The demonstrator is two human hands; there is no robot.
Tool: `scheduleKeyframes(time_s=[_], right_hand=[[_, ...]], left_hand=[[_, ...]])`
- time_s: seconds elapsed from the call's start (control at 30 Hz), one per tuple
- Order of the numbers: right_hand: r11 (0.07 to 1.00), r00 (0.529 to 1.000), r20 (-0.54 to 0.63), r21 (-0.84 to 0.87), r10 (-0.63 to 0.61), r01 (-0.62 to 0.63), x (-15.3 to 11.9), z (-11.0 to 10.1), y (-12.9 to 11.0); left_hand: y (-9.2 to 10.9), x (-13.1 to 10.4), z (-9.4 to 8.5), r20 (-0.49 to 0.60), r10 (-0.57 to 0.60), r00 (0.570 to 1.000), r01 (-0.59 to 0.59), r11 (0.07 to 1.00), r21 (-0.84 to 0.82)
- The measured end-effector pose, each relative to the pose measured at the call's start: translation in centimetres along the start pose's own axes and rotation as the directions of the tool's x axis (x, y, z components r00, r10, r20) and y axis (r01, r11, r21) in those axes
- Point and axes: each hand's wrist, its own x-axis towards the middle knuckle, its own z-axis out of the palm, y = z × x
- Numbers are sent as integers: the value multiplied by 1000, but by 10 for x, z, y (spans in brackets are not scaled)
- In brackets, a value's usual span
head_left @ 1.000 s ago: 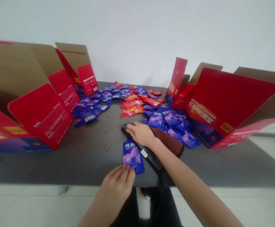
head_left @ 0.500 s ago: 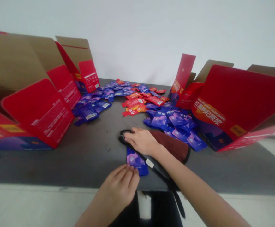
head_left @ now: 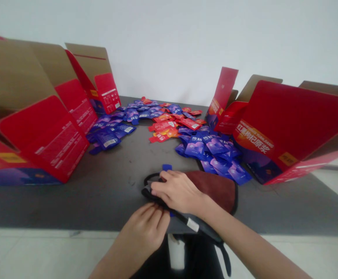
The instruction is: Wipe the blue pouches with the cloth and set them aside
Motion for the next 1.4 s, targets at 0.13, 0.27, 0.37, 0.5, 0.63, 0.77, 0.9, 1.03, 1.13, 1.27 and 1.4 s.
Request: scheduleKeyframes(time_s=[0.13,0.27,0.37,0.5,0.63,0.77,0.9,1.03,1.13,1.27,1.4], right_hand=[[989,992,-13,-73,125,-126,32,18,35],[961,967,-34,-112,251,-253,52,12,55],[964,955,-153,-38,255,-263,39,-7,44],[998,985,-160,2,68,-69,3,-22,10],[999,1000,-5,-23,-22,22,-7,-5,0],[991,995,7,-95,100,-99,19,14,30],[945,956,-4,-145,295,-292,44,7,56],[956,944,-183,-50,275,-288,32,-16,41],[994,984,-146,-34,100,-106,8,-21,13],[999,1000,-13,-53,1,-1,-5,-2,2],[987,994,-14,-117,107,-108,19,16,28]], left_hand=[[-4,0,1,-59,46,997,-46,999,-7],[-9,-1,2,21,22,1000,-20,998,-67],[-9,-2,3,63,-7,998,12,996,-85],[-5,0,2,89,-15,996,19,999,-45],[-2,2,3,91,-12,996,12,1000,5],[-3,3,5,1,42,999,-42,999,0],[-4,5,5,85,15,996,-13,1000,-21],[-3,6,4,141,3,990,3,999,-42],[-2,5,4,147,-6,989,10,999,-31],[-2,5,6,97,31,995,-30,1000,-9],[-4,6,7,-15,88,996,-88,996,8]])
